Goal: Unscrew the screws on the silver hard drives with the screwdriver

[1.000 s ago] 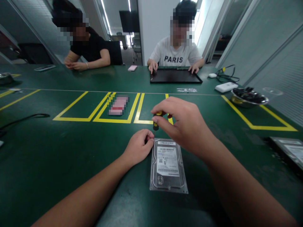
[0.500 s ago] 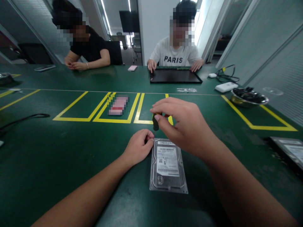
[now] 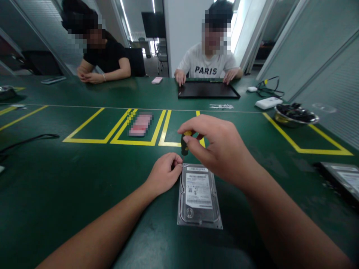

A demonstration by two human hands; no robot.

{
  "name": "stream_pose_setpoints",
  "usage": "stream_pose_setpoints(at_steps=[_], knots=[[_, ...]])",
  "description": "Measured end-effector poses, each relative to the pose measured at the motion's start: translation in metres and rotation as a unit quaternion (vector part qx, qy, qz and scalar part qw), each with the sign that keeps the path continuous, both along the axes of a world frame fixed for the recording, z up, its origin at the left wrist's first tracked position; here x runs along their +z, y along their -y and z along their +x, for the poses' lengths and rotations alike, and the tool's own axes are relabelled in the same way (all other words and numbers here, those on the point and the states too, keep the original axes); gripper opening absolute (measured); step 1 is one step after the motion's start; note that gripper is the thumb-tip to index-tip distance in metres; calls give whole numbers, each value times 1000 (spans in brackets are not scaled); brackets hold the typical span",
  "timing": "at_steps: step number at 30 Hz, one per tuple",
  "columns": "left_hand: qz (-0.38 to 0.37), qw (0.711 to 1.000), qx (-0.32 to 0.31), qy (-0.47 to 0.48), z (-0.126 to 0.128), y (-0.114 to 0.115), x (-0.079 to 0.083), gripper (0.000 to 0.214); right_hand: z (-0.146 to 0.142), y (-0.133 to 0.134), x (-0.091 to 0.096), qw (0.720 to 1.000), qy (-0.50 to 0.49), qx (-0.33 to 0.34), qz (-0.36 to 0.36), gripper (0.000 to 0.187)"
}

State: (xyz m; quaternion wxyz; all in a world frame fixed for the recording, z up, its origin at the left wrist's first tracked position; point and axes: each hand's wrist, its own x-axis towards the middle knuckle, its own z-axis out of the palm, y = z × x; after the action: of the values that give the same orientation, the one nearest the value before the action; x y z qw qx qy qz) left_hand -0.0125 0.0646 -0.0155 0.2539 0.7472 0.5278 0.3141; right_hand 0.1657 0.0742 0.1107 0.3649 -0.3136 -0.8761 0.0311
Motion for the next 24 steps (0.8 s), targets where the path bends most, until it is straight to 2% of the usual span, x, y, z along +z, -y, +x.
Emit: stream_pose_setpoints(at_steps=[3, 8, 14, 20, 24], knots=[[1, 1000, -1, 2, 0, 0, 0, 7, 0, 0, 1, 1000, 2, -10, -9, 10], [3, 1000, -2, 3, 1, 0, -1, 7, 1, 0, 1, 1000, -11, 6, 5, 14], [0, 1000, 0, 2, 0, 0, -1, 6, -1, 0, 0, 999, 9, -28, -12, 9], [-2, 1000, 1, 3, 1, -1, -1, 6, -1, 0, -2, 1000, -18, -19, 1, 13], [-2, 1000, -1, 6, 0, 0, -1, 6, -1, 1, -1, 1000, 0, -30, -4, 8]])
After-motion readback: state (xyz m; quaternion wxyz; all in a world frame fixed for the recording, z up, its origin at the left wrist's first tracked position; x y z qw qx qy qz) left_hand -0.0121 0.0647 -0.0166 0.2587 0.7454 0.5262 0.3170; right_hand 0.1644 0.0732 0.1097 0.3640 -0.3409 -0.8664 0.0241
